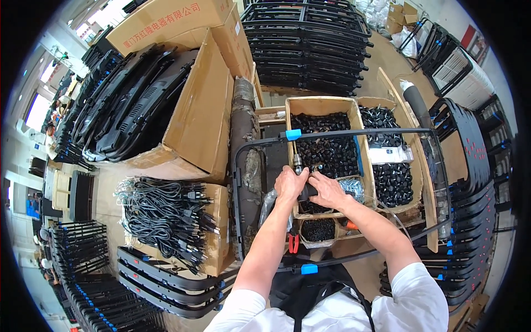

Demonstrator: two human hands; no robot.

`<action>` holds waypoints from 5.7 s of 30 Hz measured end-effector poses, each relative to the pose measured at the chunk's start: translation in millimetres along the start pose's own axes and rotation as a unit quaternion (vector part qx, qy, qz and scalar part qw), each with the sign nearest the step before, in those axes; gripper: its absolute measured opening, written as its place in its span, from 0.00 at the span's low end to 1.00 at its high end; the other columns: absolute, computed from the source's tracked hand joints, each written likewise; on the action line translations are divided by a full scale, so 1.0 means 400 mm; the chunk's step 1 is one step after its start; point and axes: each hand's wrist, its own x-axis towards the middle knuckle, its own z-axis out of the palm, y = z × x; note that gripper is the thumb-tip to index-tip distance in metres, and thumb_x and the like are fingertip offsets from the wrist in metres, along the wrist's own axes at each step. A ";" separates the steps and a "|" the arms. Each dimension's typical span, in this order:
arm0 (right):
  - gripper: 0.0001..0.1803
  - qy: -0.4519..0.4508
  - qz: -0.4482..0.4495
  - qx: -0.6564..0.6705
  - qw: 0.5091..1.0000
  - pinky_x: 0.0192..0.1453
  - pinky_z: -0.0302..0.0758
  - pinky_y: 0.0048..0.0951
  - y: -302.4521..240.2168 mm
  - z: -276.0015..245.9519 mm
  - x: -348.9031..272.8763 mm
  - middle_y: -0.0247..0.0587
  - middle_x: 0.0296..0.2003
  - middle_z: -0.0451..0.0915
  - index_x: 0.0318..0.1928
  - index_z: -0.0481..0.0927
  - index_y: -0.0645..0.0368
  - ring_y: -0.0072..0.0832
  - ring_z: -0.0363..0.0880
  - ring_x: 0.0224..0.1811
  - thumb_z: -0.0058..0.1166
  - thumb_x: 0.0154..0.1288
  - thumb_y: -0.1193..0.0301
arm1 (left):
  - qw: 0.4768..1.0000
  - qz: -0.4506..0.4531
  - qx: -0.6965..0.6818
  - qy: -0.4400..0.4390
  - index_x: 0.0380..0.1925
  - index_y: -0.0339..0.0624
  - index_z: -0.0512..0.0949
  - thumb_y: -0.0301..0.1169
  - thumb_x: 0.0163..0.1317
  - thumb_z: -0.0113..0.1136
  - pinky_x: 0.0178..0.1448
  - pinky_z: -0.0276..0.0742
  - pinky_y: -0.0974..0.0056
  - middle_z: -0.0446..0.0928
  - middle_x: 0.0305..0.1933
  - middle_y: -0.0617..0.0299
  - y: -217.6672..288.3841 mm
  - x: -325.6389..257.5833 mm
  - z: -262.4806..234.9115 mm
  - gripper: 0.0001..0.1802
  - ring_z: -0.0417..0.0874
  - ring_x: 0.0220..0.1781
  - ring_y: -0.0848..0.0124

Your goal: Assembling plastic housings and wiring onto a metal frame using an electric screwdriver and hand tools.

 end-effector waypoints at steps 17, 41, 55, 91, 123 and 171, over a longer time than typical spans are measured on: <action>0.43 0.075 -0.142 0.028 0.987 0.55 0.81 0.46 -0.417 0.107 -0.792 0.53 0.52 0.77 0.67 0.72 0.64 0.50 0.81 0.52 0.75 0.49 0.67 | 0.918 0.036 -0.391 0.060 0.40 0.34 0.78 0.48 0.77 0.60 0.47 0.76 0.58 0.77 0.33 0.56 -0.252 -0.977 0.072 0.23 0.73 0.38 0.70; 0.38 -0.040 0.003 0.048 0.998 0.55 0.82 0.52 -0.469 0.428 -0.883 0.61 0.46 0.83 0.59 0.68 0.67 0.58 0.84 0.51 0.73 0.52 0.65 | 0.932 -0.101 -0.348 0.001 0.39 0.36 0.81 0.56 0.76 0.61 0.43 0.72 0.62 0.76 0.33 0.66 -0.525 -1.030 0.212 0.29 0.71 0.37 0.74; 0.44 -0.020 0.037 0.022 0.999 0.56 0.82 0.51 -0.481 0.402 -0.863 0.62 0.46 0.85 0.67 0.67 0.68 0.57 0.86 0.51 0.73 0.52 0.65 | 0.944 -0.092 -0.318 -0.012 0.46 0.35 0.81 0.60 0.74 0.61 0.48 0.76 0.58 0.80 0.36 0.59 -0.512 -0.995 0.204 0.33 0.76 0.39 0.69; 0.38 0.009 0.038 0.000 0.999 0.56 0.82 0.53 -0.429 0.379 -0.969 0.57 0.45 0.82 0.62 0.69 0.65 0.56 0.84 0.51 0.73 0.53 0.65 | 0.898 -0.092 -0.429 -0.044 0.47 0.36 0.82 0.51 0.79 0.60 0.51 0.73 0.65 0.78 0.40 0.66 -0.452 -1.061 0.291 0.25 0.72 0.43 0.74; 0.29 0.023 0.025 0.001 0.999 0.58 0.82 0.50 -0.417 0.379 -0.931 0.46 0.54 0.74 0.56 0.78 0.61 0.48 0.79 0.57 0.67 0.51 0.73 | 0.913 -0.097 -0.395 -0.042 0.52 0.35 0.81 0.55 0.76 0.62 0.54 0.76 0.61 0.81 0.46 0.61 -0.438 -1.014 0.287 0.30 0.75 0.47 0.71; 0.26 0.076 0.372 0.069 0.923 0.60 0.81 0.49 0.644 0.006 -1.116 0.63 0.54 0.79 0.63 0.77 0.64 0.57 0.82 0.56 0.55 0.64 0.73 | 0.773 0.379 0.454 -0.231 0.41 0.38 0.82 0.50 0.65 0.70 0.57 0.80 0.49 0.89 0.45 0.49 0.529 -0.197 0.764 0.23 0.89 0.52 0.52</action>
